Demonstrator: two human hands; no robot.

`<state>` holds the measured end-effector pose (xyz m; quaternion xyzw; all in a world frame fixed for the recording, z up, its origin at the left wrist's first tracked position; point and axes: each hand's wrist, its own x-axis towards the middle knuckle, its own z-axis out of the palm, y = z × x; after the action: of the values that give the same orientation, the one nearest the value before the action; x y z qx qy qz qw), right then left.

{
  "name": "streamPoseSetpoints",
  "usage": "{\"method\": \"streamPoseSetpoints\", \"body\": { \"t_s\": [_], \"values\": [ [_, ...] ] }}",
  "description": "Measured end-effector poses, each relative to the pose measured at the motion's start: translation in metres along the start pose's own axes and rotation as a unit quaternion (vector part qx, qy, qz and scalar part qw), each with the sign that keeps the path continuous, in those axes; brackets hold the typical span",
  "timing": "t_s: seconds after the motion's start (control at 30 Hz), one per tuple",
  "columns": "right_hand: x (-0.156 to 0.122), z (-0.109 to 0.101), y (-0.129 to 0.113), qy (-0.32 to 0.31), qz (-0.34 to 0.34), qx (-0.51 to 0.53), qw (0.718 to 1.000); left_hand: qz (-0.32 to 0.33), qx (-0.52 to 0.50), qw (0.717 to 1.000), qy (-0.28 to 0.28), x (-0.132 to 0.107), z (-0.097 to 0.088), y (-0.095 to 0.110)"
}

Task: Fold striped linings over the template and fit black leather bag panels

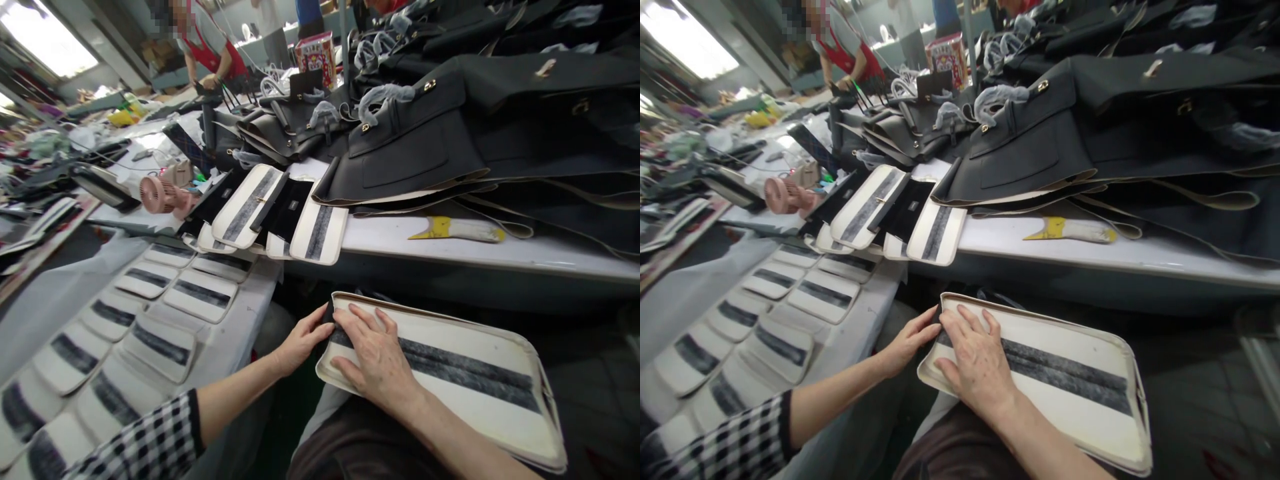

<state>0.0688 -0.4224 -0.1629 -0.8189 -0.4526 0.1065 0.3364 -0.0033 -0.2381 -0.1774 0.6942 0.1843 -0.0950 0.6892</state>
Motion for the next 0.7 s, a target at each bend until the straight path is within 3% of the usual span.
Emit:
{"method": "streamPoseSetpoints", "body": {
  "t_s": [0.17, 0.3, 0.4, 0.47, 0.53, 0.6, 0.63, 0.7],
  "values": [
    [0.001, -0.002, -0.004, 0.015, 0.027, 0.023, 0.999, 0.014, -0.051, 0.998, 0.042, -0.001, 0.014, -0.012],
    [0.000, -0.010, -0.009, 0.017, 0.038, 0.062, 0.997, 0.008, -0.044, 0.999, 0.026, 0.000, 0.014, -0.015],
    [-0.001, -0.019, -0.008, 0.009, 0.065, 0.110, 0.992, 0.047, 0.029, 0.998, 0.000, 0.005, 0.010, -0.015],
    [-0.002, -0.024, -0.004, 0.033, 0.084, 0.173, 0.981, 0.110, 0.125, 0.986, -0.001, 0.009, 0.007, -0.012],
    [-0.003, -0.026, 0.002, 0.097, 0.102, 0.286, 0.948, 0.205, 0.257, 0.944, 0.018, 0.011, 0.004, -0.005],
    [-0.004, -0.026, 0.009, 0.172, 0.126, 0.423, 0.881, 0.316, 0.390, 0.864, 0.033, 0.013, 0.003, 0.008],
    [-0.004, -0.026, 0.011, 0.203, 0.141, 0.487, 0.838, 0.364, 0.446, 0.817, 0.024, 0.013, 0.003, 0.016],
    [-0.006, -0.029, 0.011, 0.252, 0.170, 0.576, 0.759, 0.421, 0.526, 0.737, -0.059, 0.014, 0.008, 0.036]
  ]
}}
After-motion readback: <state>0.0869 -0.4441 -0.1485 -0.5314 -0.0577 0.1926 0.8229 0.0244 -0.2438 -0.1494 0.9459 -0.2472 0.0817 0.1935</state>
